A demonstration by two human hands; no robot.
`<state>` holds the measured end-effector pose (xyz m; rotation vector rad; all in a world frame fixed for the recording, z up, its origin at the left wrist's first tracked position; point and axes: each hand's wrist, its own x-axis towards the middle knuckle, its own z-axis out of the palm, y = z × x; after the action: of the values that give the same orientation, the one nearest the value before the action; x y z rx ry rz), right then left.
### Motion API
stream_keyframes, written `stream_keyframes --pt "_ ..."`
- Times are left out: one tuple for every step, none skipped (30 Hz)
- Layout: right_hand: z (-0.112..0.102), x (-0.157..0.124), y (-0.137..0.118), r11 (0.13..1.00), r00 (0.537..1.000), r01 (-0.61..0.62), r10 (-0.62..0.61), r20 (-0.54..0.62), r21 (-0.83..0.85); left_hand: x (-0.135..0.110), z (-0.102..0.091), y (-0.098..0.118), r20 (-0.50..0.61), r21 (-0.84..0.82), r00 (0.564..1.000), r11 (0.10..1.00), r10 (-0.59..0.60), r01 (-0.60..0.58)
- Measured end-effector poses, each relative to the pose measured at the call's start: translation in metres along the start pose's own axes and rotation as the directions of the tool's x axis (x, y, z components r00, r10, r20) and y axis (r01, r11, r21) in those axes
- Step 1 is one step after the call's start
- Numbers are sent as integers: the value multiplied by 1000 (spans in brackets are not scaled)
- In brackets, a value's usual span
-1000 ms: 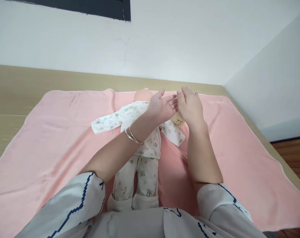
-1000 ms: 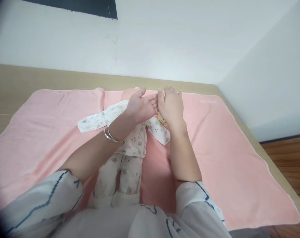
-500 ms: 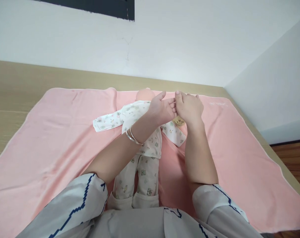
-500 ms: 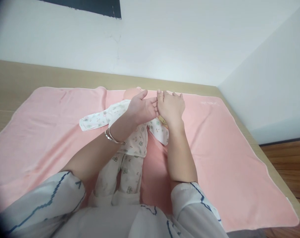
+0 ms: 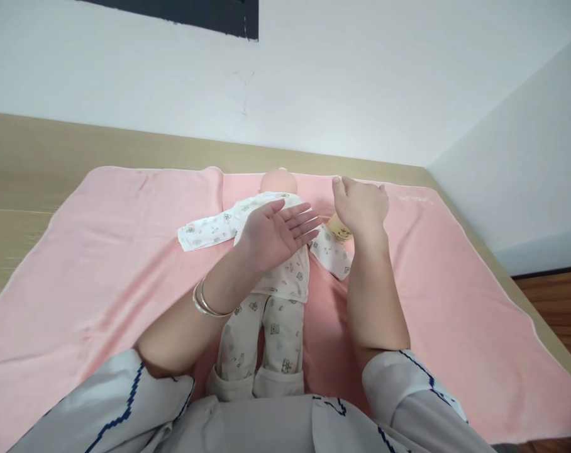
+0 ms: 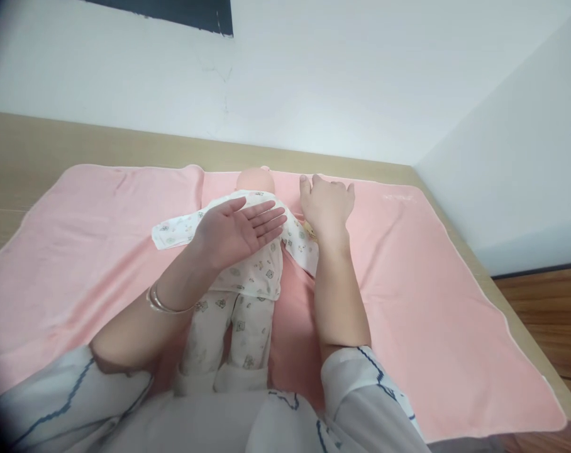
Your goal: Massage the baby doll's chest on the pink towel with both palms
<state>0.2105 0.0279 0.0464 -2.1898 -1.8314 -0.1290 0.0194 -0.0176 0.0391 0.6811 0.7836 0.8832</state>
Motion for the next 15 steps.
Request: stream_keyframes --pt "0 0 1 1000 1000 5 -5 3 10 -4 0 3 -9 44 1000 999 21 -20" --pt "-1 -1 2 1000 1000 11 -11 2 25 -8 1 6 -19 90 999 995 45 -43" --pt "-1 -2 3 999 1000 14 -14 -6 42 -12 3 9 -29 131 997 989 74 -69" --pt "-1 -3 3 998 1000 10 -9 -22 64 -16 4 10 -35 163 994 982 102 -95" --pt "-2 -5 2 996 999 1 3 -43 89 -21 6 11 -38 182 991 976 126 -117" --pt "-3 -8 -1 993 998 -7 16 -68 121 -25 9 12 -39 187 989 974 141 -132" --pt "-5 -12 -4 987 995 -3 18 -95 160 -30 11 12 -37 182 988 973 153 -144" --pt "-7 -18 -10 978 993 25 -1 -116 205 -35 14 11 -35 176 985 972 166 -158" --pt "-9 -26 -17 965 990 74 -41 -134 252 -40 17 11 -32 178 982 968 185 -176" --pt "-12 -35 -25 941 982 153 -111 -152 302 -47 20 11 -30 192 977 961 210 -200" --pt "-14 -45 -34 906 968 241 -199 -154 347 -53 23 12 -29 214 971 950 239 -228" --pt "-17 -56 -43 870 951 308 -270 -150 385 -60 27 13 -27 240 964 938 266 -252" --pt "-19 -67 -52 839 938 347 -312 -152 419 -67 30 15 -28 256 960 930 280 -264" --pt "-21 -78 -60 812 929 369 -330 -165 453 -73 32 18 -29 259 959 929 280 -264" --pt "-23 -89 -67 784 921 389 -344 -185 484 -79 34 20 -31 255 961 932 274 -258"
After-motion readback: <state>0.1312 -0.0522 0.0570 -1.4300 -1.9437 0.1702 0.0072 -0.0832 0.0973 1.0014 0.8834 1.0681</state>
